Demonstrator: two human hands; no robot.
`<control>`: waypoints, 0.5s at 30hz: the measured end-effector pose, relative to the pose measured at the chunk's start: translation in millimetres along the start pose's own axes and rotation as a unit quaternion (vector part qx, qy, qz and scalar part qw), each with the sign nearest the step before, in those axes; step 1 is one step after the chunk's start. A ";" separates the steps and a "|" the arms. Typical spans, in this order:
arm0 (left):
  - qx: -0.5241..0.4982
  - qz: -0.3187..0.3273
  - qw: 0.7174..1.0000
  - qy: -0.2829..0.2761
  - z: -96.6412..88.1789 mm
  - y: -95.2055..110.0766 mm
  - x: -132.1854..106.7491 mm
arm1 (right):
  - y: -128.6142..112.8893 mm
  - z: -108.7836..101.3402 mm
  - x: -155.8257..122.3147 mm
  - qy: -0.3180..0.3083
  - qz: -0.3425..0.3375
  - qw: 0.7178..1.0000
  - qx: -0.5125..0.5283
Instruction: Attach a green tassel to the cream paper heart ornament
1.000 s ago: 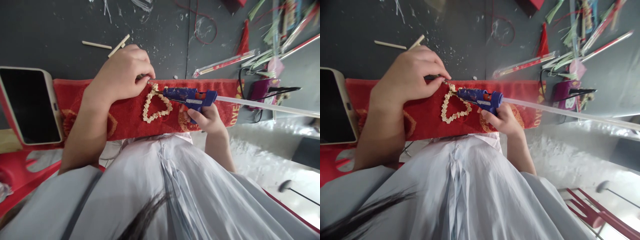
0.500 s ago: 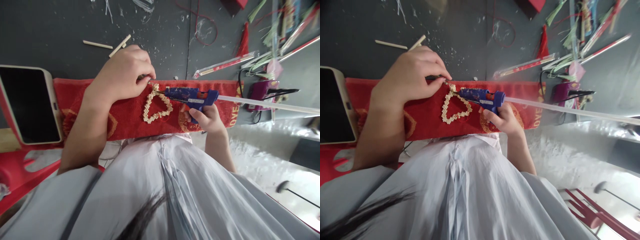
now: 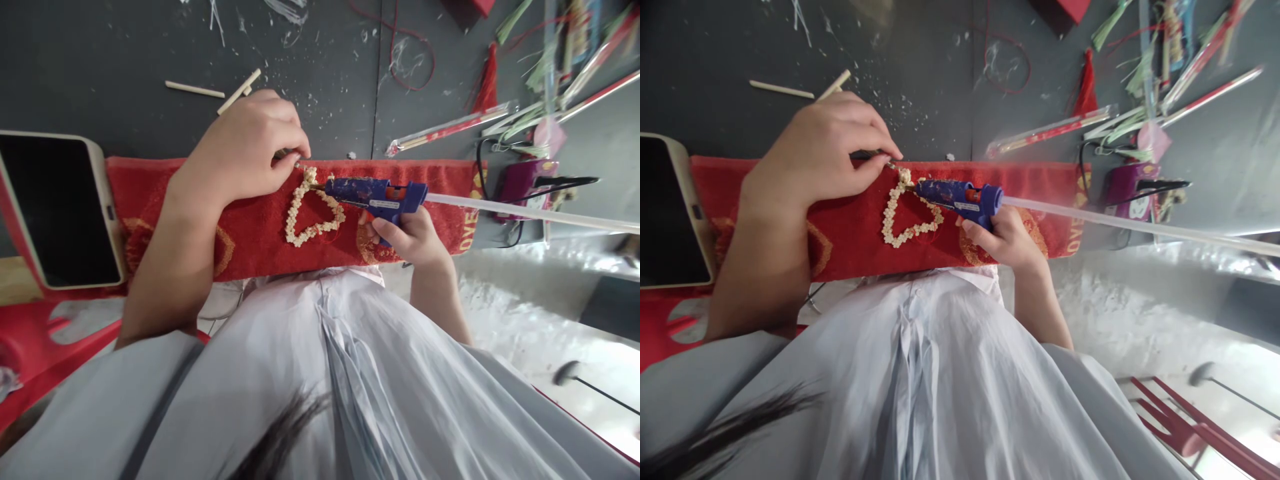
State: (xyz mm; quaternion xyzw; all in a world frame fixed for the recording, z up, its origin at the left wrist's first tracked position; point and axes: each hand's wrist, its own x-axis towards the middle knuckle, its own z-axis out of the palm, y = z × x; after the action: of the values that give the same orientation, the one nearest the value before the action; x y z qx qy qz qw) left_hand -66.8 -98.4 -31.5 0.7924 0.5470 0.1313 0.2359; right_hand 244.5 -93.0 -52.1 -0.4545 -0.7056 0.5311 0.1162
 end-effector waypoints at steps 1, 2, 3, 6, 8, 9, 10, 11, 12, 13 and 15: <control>0.000 -0.001 1.000 0.000 0.1 -0.1 0.1 | 0.5 -0.2 -0.1 0.000 -0.002 1.000 -0.004; 0.001 -0.001 1.000 -0.001 0.3 -0.3 0.2 | 0.7 -0.4 -0.1 -0.001 -0.005 1.000 -0.005; 0.003 -0.002 1.000 0.001 0.6 -0.5 0.3 | 0.6 -0.5 0.0 -0.004 -0.007 1.000 -0.002; 0.012 -0.004 1.000 0.006 1.5 -0.9 0.4 | -1.7 -0.2 0.6 -0.008 -0.016 1.000 0.019; 0.014 -0.001 1.000 0.005 1.2 -1.0 0.5 | -3.7 0.3 1.1 -0.004 -0.025 0.999 0.029; 0.015 0.000 1.000 0.003 0.7 -1.0 0.5 | -4.4 0.5 1.3 -0.002 -0.027 0.999 0.029; 0.015 0.002 1.000 0.000 0.1 -0.9 0.6 | -4.6 0.8 1.5 -0.002 -0.028 0.999 0.026; 0.016 0.001 1.000 0.000 -0.5 -0.8 0.6 | -4.4 1.0 1.8 -0.002 -0.027 0.999 0.021; 0.017 0.001 1.000 -0.001 -1.1 -0.7 0.6 | -3.7 1.4 2.0 -0.002 -0.025 1.000 0.014; 0.017 0.000 1.000 -0.001 -1.5 -0.5 0.5 | -2.8 1.8 2.2 -0.001 -0.022 1.000 0.007; 0.017 -0.001 1.000 0.001 -2.0 0.0 0.3 | -0.9 2.7 2.8 0.005 -0.016 1.000 -0.005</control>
State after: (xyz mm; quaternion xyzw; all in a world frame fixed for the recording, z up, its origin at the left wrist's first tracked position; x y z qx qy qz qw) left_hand -67.5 -97.7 -29.9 0.7955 0.5504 0.1224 0.2218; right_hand 240.7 -92.7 -53.3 -0.4460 -0.7149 0.5237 0.1258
